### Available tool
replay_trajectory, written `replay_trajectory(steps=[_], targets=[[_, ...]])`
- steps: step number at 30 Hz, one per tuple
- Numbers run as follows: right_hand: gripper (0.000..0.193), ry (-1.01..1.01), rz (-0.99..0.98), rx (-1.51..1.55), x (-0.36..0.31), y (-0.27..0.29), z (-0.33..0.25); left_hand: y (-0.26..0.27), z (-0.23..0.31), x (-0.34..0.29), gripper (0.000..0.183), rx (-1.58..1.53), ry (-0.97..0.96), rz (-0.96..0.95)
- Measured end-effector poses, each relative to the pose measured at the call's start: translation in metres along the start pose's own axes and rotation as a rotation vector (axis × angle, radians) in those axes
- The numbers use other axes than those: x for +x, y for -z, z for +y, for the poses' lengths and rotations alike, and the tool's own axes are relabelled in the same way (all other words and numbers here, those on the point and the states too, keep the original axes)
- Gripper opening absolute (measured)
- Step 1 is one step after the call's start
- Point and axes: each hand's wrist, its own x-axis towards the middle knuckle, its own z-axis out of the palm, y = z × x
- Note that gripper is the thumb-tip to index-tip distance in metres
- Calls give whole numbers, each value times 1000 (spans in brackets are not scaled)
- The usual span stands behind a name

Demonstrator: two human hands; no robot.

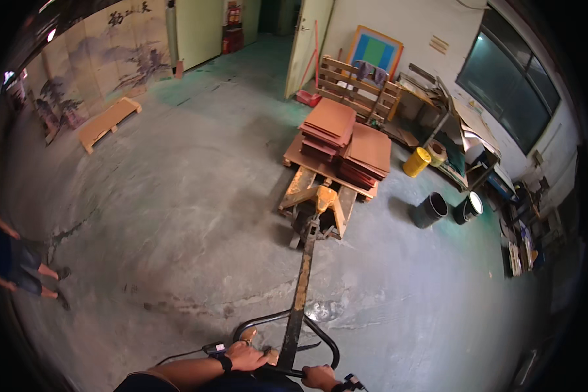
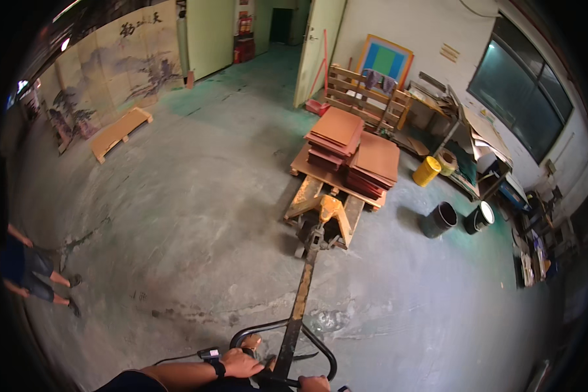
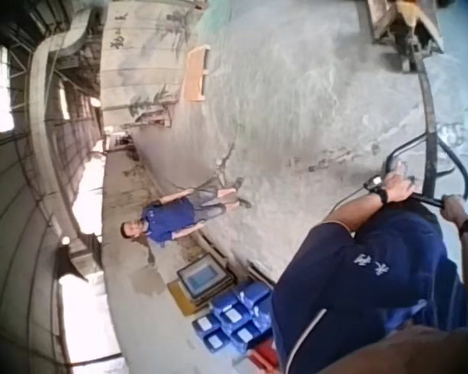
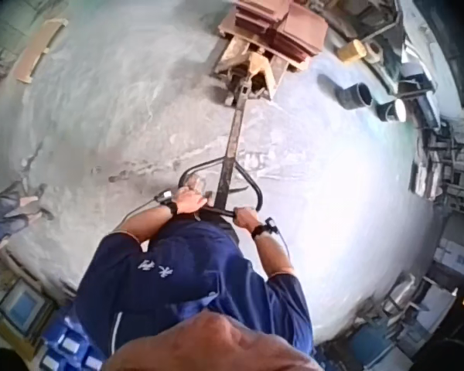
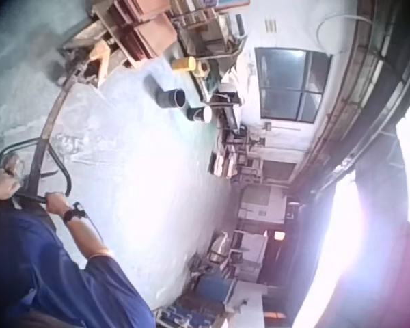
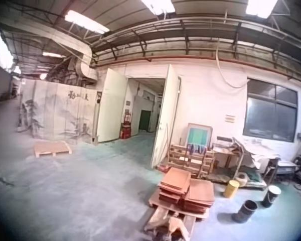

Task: Using a manual pallet jack to move stacks of copper plates across a factory floor.

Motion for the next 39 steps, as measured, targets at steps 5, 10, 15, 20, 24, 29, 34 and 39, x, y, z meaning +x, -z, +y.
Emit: replay_trajectory(steps=[5, 10, 15, 20, 24, 29, 34, 39], targets=[[44, 3, 120, -142, -52, 179, 22, 164, 44, 32, 34, -77, -163, 592], [24, 58, 471, -161, -71, 279, 0, 301, 33, 77, 81, -1067, -47, 313], [28, 99, 528, -94, -87, 252, 7, 338, -41, 148, 87, -288, 280, 643], [22, 88, 495, -83, -91, 268, -13, 365, -52, 135, 84, -639, 357, 561], [22, 154, 560, -82, -107, 280, -19, 353, -60, 141, 48, -330, 264, 842], [18, 54, 428, -12, -138, 297, -44, 314, 86, 36, 31, -568, -256, 374], [16, 60, 488, -17, -142, 267, -60, 254, 133, -39, 52, 6, -169, 594], [23, 123, 432, -3, -118, 114, -73, 128, 105, -87, 35, 7, -121, 296]])
